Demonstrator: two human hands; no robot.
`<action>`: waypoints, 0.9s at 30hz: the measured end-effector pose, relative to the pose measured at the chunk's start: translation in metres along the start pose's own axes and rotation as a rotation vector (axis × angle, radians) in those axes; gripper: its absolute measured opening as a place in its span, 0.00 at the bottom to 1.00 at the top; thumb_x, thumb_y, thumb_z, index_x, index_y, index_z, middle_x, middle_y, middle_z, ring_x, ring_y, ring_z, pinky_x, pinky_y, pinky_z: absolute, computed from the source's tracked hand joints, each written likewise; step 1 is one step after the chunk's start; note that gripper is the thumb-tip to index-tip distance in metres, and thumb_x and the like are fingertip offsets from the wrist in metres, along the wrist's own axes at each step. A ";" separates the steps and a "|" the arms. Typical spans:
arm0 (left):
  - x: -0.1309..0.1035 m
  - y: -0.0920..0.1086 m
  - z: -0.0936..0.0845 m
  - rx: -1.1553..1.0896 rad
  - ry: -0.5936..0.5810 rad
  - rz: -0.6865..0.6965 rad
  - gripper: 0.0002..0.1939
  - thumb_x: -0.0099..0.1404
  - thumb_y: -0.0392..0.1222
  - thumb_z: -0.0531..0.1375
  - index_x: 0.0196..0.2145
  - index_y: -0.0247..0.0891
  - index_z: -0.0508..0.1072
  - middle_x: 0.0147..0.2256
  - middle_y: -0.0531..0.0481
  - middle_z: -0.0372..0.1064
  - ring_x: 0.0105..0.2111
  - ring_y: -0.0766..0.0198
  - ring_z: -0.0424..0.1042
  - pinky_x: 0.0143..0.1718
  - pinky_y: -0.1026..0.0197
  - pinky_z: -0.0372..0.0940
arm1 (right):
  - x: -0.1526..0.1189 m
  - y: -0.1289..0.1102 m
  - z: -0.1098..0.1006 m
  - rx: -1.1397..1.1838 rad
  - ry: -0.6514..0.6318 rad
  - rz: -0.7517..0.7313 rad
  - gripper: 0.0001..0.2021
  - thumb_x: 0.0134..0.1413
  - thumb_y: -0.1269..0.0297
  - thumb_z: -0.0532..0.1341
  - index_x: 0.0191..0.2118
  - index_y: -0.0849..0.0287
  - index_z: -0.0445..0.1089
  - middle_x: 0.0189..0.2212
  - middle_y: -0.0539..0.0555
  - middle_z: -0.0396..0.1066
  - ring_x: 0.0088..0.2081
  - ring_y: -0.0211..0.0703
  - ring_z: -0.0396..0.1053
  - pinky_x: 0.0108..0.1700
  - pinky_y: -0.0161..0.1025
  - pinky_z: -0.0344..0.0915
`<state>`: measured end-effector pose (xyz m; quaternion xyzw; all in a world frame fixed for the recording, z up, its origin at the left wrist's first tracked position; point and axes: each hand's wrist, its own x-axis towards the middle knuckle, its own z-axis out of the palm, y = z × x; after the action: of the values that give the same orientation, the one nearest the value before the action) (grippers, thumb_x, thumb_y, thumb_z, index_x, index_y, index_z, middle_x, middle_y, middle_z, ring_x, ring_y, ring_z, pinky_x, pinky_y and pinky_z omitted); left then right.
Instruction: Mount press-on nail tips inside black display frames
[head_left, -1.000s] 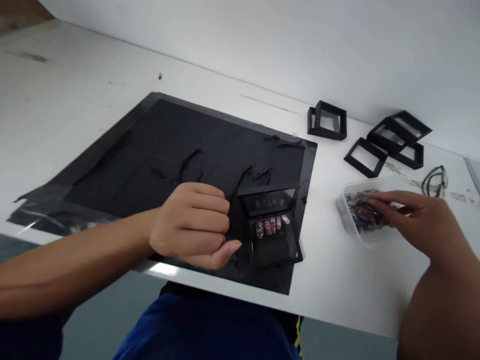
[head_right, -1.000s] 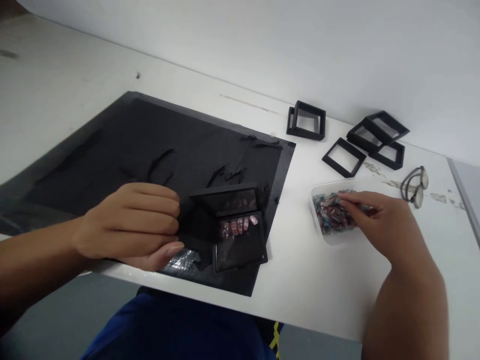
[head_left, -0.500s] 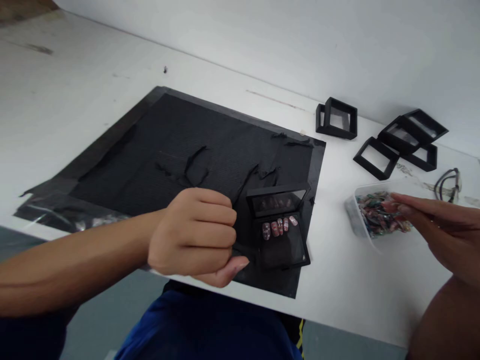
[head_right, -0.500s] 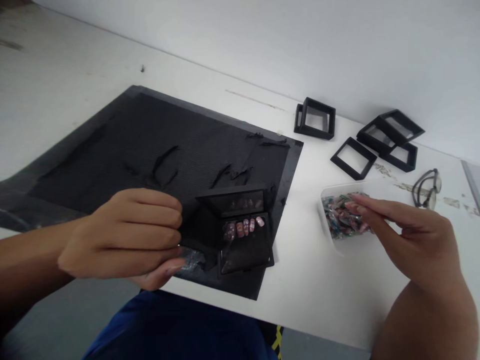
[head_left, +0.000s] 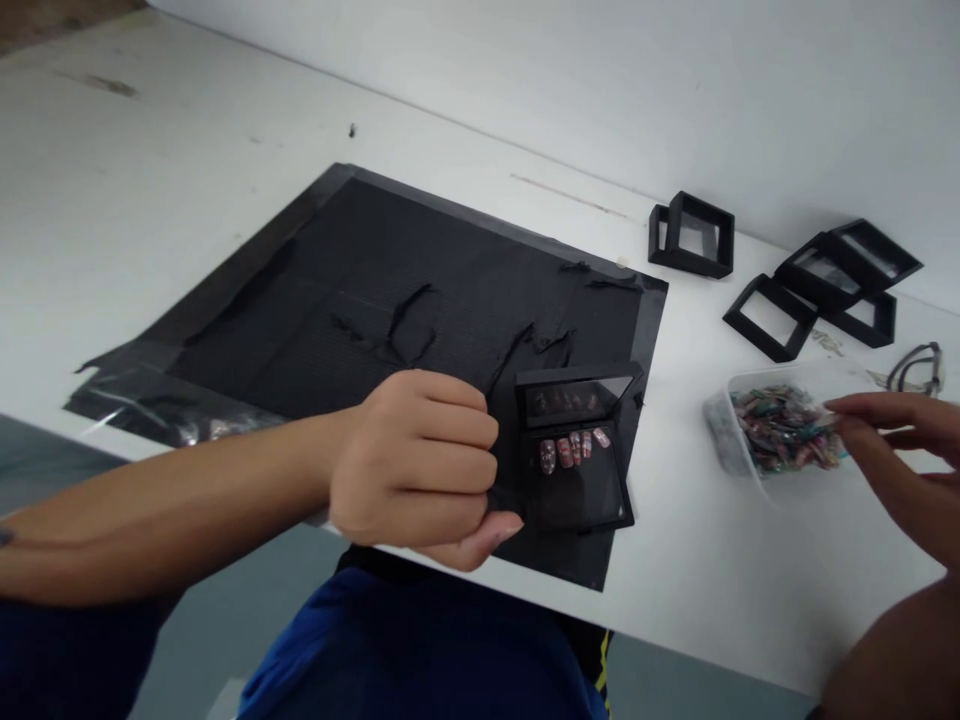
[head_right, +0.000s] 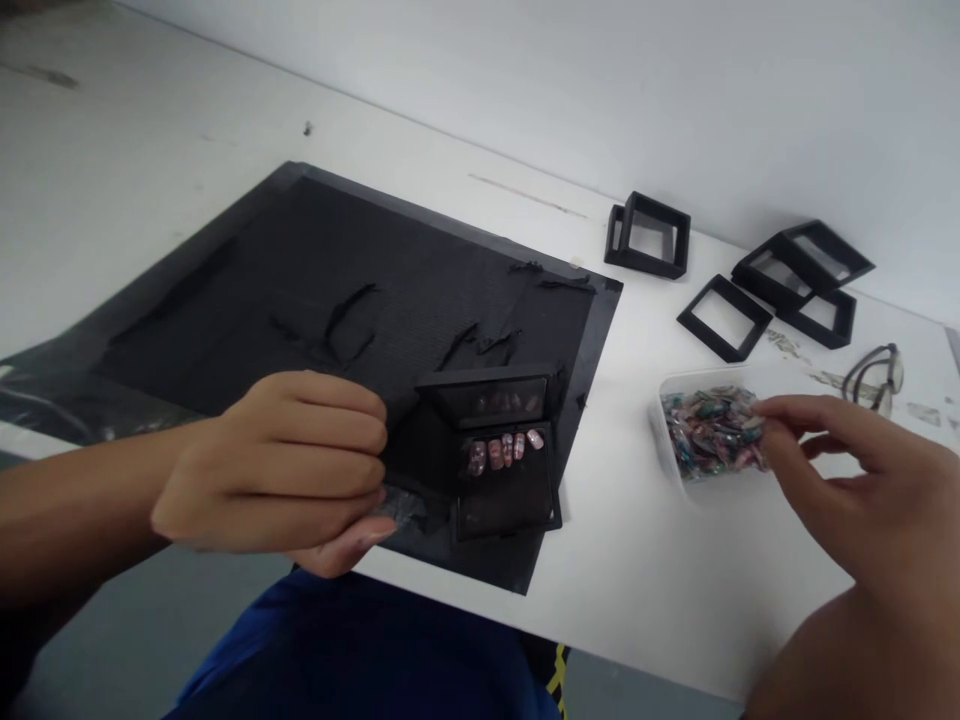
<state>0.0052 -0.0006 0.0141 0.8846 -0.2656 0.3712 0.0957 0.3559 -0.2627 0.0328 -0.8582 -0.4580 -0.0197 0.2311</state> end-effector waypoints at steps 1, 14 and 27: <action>0.001 0.000 0.000 -0.002 -0.003 0.001 0.21 0.54 0.41 0.69 0.13 0.41 0.63 0.16 0.57 0.62 0.16 0.69 0.61 0.16 0.58 0.58 | 0.002 -0.003 -0.001 -0.043 -0.020 -0.006 0.16 0.51 0.47 0.64 0.43 0.45 0.77 0.32 0.49 0.74 0.30 0.43 0.71 0.28 0.39 0.68; 0.002 0.001 0.004 -0.071 -0.025 -0.061 0.19 0.58 0.38 0.66 0.15 0.40 0.63 0.17 0.57 0.60 0.18 0.70 0.62 0.19 0.59 0.55 | 0.007 -0.017 0.009 -0.233 -0.533 0.290 0.33 0.39 0.28 0.59 0.44 0.43 0.80 0.19 0.49 0.67 0.18 0.42 0.62 0.21 0.40 0.57; 0.007 0.004 0.012 -0.138 -0.082 -0.118 0.21 0.60 0.37 0.63 0.14 0.39 0.61 0.15 0.57 0.60 0.17 0.71 0.61 0.18 0.61 0.59 | 0.013 -0.022 0.015 -0.245 -0.465 0.423 0.33 0.34 0.29 0.61 0.44 0.43 0.75 0.21 0.47 0.68 0.23 0.46 0.67 0.25 0.43 0.60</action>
<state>0.0150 -0.0111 0.0107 0.9045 -0.2414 0.3094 0.1672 0.3433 -0.2367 0.0311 -0.9371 -0.3043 0.1704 0.0146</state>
